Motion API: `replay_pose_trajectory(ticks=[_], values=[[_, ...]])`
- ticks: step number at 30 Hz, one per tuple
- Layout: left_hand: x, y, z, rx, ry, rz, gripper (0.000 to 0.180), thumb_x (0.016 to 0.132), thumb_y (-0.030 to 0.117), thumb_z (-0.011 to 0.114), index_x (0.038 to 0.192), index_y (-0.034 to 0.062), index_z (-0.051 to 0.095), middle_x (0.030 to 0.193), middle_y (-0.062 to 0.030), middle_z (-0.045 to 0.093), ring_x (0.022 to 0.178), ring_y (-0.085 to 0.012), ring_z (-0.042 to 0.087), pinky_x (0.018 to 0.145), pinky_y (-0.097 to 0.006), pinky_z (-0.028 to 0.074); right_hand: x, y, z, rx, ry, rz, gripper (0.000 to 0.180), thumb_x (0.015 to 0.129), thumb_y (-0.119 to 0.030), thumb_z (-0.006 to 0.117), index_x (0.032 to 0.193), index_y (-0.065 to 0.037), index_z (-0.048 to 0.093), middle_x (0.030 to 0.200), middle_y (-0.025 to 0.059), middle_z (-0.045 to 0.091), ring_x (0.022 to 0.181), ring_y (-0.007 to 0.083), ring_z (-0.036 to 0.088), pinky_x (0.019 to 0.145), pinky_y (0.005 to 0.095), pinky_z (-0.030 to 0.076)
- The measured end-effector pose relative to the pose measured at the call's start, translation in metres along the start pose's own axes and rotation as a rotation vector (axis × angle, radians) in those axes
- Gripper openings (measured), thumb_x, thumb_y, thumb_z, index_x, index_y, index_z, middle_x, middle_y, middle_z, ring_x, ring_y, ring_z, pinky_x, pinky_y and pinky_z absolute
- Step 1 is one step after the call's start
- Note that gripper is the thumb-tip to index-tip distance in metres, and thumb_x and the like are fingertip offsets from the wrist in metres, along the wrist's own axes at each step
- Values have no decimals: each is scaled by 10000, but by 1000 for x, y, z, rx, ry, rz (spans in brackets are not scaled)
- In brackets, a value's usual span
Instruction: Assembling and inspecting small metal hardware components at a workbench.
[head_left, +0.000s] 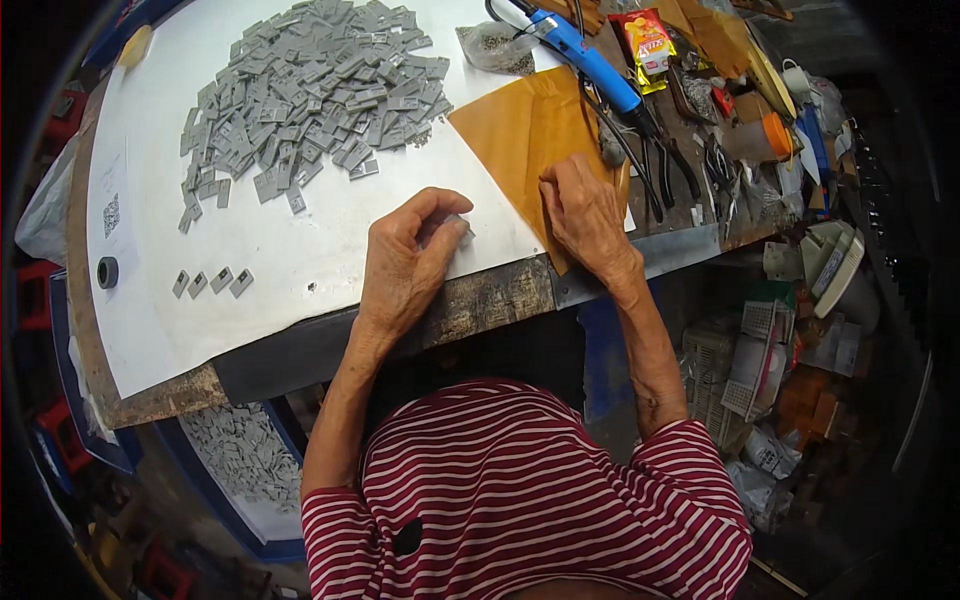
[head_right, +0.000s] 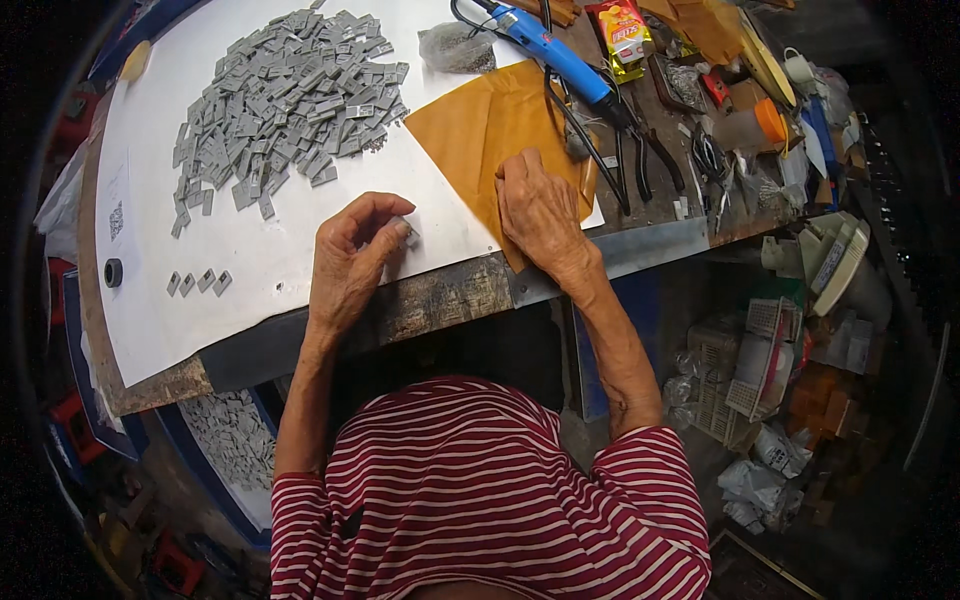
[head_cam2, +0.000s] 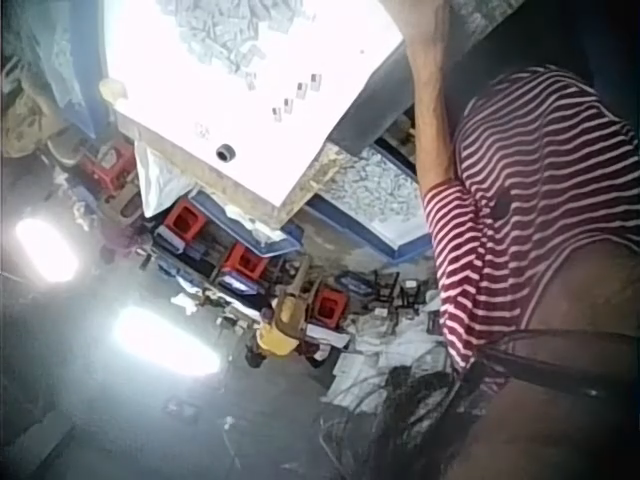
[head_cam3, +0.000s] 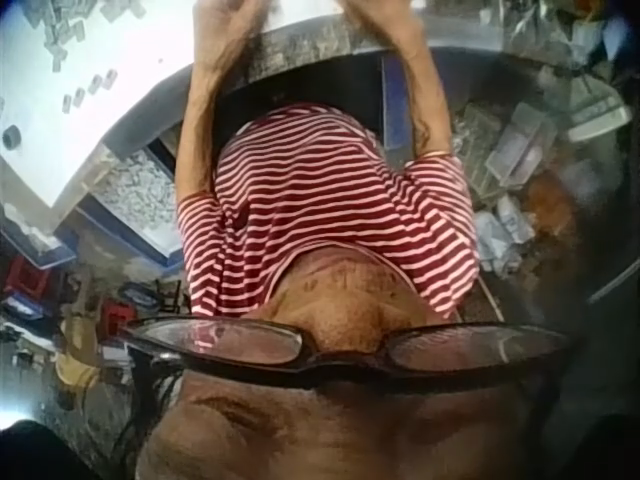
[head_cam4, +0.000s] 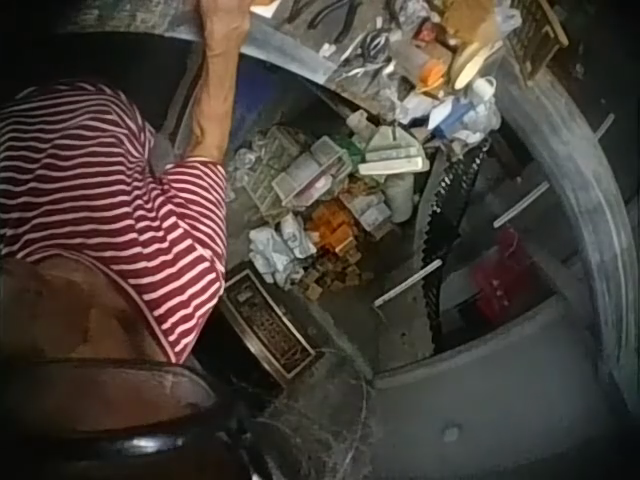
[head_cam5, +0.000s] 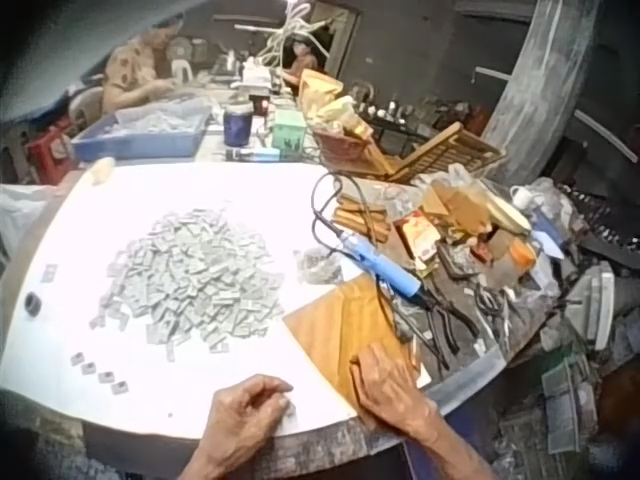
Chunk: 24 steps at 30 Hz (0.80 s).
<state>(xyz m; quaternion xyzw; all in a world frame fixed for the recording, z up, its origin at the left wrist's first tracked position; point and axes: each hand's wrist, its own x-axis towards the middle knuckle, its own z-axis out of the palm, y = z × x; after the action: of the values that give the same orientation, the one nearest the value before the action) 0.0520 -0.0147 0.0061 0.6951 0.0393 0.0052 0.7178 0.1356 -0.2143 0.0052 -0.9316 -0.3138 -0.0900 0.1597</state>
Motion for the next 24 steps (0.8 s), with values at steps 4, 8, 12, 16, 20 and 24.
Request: replay_pose_trajectory(ticks=[4, 8, 12, 16, 20, 24], values=[[1, -1, 0, -5, 0, 11, 138, 791, 23, 540, 911, -32, 582, 713, -35, 583, 650, -66, 525, 602, -202, 423, 1, 3, 2, -65, 2, -43, 90, 779, -45, 534, 802, 5, 463, 771, 170, 466, 633, 339, 544, 533, 399, 446], [1, 2, 0, -5, -3, 6, 141, 793, 11, 532, 916, -25, 589, 738, -41, 592, 682, -79, 540, 642, -209, 434, 3, 6, -2, 67, 22, -14, 67, 780, -34, 534, 793, 10, 484, 752, 171, 501, 635, 333, 540, 548, 380, 434], [3, 1, 0, 19, -3, 41, 141, 799, 3, 530, 912, -13, 612, 803, -59, 612, 726, -102, 559, 678, -223, 446, 4, -4, -10, 511, -65, 241, 96, 793, -73, 558, 781, 20, 538, 649, 50, 512, 560, 155, 505, 503, 268, 393], [2, 2, 0, 53, 8, 44, 135, 802, 11, 539, 905, -16, 622, 828, -75, 620, 737, -115, 567, 686, -232, 451, 11, -33, -25, 1109, -296, 561, 142, 789, -123, 589, 798, 19, 574, 611, -48, 453, 527, 23, 396, 462, 183, 315], [1, 4, 0, 42, -9, 3, 132, 805, 20, 542, 902, -26, 619, 816, -79, 618, 728, -116, 566, 673, -235, 452, 14, -41, -22, 1436, -470, 650, 100, 818, -116, 566, 820, -16, 552, 612, -61, 439, 472, 6, 304, 422, 160, 218], [1, 5, -1, -19, -42, -61, 128, 814, 38, 543, 898, -33, 609, 783, -72, 605, 707, -105, 549, 647, -231, 450, 15, -44, -20, 1426, -508, 634, 102, 820, -114, 555, 812, -13, 550, 610, -60, 436, 472, 9, 311, 421, 158, 218]])
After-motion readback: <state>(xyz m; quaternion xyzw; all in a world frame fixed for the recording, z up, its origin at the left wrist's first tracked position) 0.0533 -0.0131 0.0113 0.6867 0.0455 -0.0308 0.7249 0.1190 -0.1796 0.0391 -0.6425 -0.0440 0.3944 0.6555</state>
